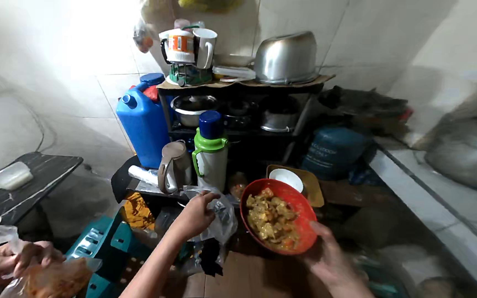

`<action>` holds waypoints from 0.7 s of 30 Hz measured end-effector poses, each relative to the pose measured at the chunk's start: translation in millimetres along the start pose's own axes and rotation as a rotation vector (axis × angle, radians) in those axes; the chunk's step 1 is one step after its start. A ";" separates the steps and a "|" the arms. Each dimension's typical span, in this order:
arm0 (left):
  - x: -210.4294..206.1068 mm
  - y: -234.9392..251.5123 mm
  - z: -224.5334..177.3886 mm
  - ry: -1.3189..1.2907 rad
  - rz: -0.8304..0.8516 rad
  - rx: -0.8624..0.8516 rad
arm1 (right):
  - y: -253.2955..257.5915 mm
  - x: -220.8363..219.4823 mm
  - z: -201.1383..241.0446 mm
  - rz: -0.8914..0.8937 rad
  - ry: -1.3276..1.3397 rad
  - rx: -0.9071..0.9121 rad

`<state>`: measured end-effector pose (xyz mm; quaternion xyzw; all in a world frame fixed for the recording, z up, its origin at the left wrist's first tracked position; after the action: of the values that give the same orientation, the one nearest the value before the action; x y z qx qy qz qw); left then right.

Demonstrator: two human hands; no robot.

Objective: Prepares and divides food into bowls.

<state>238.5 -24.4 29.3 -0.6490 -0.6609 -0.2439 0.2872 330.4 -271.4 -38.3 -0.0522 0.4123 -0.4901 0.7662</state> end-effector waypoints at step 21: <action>-23.1 94.2 -135.0 0.080 0.230 -0.205 | 78.8 20.1 39.8 0.559 -0.150 -0.382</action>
<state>340.9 -131.1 105.2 -0.7362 -0.5420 -0.3012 0.2713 417.0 -259.8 -62.0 -0.1155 0.4374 -0.1700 0.8755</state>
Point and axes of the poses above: each hand's wrist, its own y-axis towards the middle knuckle, its own x-axis out of the back of the hand, z = x × y, the point moved 10 cm from there along y, towards the middle knuckle, and after that the axes turned 12 degrees about -x, right-handed, at the moved point
